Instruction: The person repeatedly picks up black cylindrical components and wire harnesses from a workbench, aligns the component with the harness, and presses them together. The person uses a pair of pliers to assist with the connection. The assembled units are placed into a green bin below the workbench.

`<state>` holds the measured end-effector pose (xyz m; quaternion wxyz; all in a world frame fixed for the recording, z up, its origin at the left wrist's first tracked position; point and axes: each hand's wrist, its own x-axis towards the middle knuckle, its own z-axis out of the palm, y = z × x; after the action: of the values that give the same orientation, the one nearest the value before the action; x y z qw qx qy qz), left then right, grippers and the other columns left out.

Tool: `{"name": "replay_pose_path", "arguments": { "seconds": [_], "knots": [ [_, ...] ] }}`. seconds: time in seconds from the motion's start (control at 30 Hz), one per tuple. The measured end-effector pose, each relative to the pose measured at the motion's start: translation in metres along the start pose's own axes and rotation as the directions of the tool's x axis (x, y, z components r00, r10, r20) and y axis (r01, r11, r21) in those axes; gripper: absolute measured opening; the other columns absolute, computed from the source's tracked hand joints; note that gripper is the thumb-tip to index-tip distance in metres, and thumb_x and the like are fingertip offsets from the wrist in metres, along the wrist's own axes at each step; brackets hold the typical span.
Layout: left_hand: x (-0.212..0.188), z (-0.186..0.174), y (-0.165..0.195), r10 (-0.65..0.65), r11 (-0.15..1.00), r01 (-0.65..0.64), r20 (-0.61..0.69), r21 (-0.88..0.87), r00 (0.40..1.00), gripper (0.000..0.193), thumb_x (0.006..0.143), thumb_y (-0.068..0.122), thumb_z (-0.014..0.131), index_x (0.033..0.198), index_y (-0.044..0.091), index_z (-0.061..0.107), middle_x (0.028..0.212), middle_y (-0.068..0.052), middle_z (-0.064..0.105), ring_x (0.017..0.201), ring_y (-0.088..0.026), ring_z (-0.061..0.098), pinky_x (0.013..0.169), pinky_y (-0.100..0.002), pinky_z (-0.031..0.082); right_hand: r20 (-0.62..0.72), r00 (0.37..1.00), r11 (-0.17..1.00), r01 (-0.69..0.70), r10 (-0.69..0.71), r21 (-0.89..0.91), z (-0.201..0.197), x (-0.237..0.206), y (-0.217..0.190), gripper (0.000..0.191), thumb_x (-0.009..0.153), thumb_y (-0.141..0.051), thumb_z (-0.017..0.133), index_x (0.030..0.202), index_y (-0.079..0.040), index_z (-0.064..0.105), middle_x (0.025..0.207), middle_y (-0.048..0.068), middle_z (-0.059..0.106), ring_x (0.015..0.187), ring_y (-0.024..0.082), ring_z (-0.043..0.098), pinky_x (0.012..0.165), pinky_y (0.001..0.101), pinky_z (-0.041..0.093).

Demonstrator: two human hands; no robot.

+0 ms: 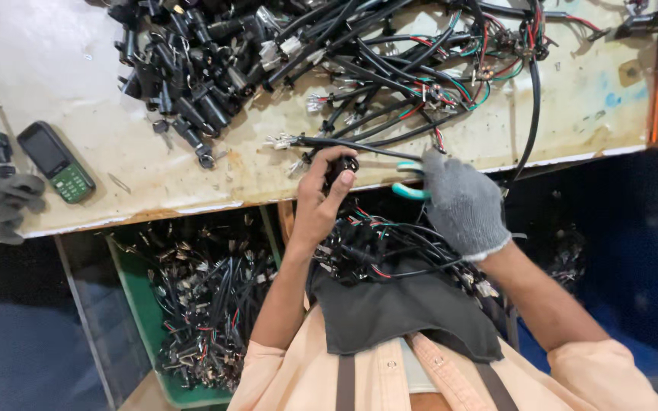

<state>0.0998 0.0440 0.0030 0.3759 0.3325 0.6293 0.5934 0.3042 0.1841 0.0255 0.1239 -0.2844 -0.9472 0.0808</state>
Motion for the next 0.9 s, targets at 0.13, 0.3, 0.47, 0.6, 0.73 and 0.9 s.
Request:
{"name": "replay_pose_path", "arguments": {
  "seconds": [0.13,0.3,0.47,0.6,0.73,0.9],
  "knots": [
    [-0.008,0.002,0.005,-0.018,0.974,0.055,0.168,-0.221,0.986,0.035,0.107,0.034,0.060,0.130,0.007,0.062,0.091,0.002,0.060,0.080,-0.006,0.054,0.073,-0.023,0.045,-0.091,0.995,0.975,0.057,-0.038,0.217,-0.006,0.010,0.007,0.054,0.092,-0.009,0.078,0.141,-0.005,0.058,0.095,0.013,0.066,0.081,0.031,0.068,0.068,0.0420,0.053],
    [-0.022,0.012,0.016,-0.071,0.954,0.156,0.311,-0.257,0.948,0.033,0.109,0.029,0.060,0.132,0.006,0.063,0.087,0.003,0.058,0.076,-0.006,0.052,0.069,-0.023,0.044,0.144,0.936,0.673,-0.333,0.322,0.660,-0.031,0.012,-0.015,0.034,0.098,-0.009,0.075,0.131,-0.012,0.068,0.088,0.013,0.069,0.076,0.030,0.067,0.067,0.0359,0.053],
    [-0.027,0.015,0.021,0.166,0.986,-0.168,0.300,-0.019,0.939,0.023,0.110,0.016,0.057,0.128,0.002,0.057,0.101,-0.012,0.070,0.097,-0.019,0.068,0.090,-0.032,0.053,0.203,0.878,0.888,0.377,-0.433,0.262,-0.044,0.021,-0.026,0.044,0.074,-0.020,0.087,0.113,-0.016,0.068,0.084,0.008,0.068,0.073,0.032,0.067,0.060,0.0459,0.050],
    [-0.035,0.015,0.024,-0.053,0.987,0.012,0.250,0.162,0.967,0.028,0.102,0.009,0.061,0.128,0.001,0.059,0.092,-0.017,0.073,0.077,-0.025,0.072,0.073,-0.033,0.055,0.046,0.896,0.772,0.354,-0.441,0.528,-0.035,0.026,-0.026,0.063,0.061,-0.029,0.087,0.117,-0.010,0.066,0.081,0.008,0.065,0.074,0.033,0.065,0.061,0.0469,0.049],
    [-0.045,0.025,0.030,-0.091,0.975,0.046,0.204,0.216,0.975,0.026,0.102,0.008,0.063,0.127,0.001,0.058,0.087,-0.018,0.071,0.078,-0.031,0.072,0.070,-0.036,0.055,-0.008,0.974,0.829,0.195,-0.224,0.524,-0.024,0.012,-0.034,0.032,0.078,-0.013,0.082,0.107,-0.016,0.069,0.086,0.008,0.068,0.076,0.031,0.068,0.065,0.0413,0.053],
    [-0.043,0.033,0.034,0.212,0.914,-0.249,0.147,0.320,0.966,0.026,0.109,0.013,0.062,0.130,0.001,0.054,0.095,-0.015,0.067,0.084,-0.025,0.064,0.074,-0.036,0.052,-0.203,0.972,0.759,0.218,-0.115,0.614,-0.019,0.003,-0.029,0.024,0.089,-0.006,0.078,0.110,-0.012,0.067,0.095,0.009,0.071,0.081,0.030,0.071,0.071,0.0394,0.055]
  ]
}}
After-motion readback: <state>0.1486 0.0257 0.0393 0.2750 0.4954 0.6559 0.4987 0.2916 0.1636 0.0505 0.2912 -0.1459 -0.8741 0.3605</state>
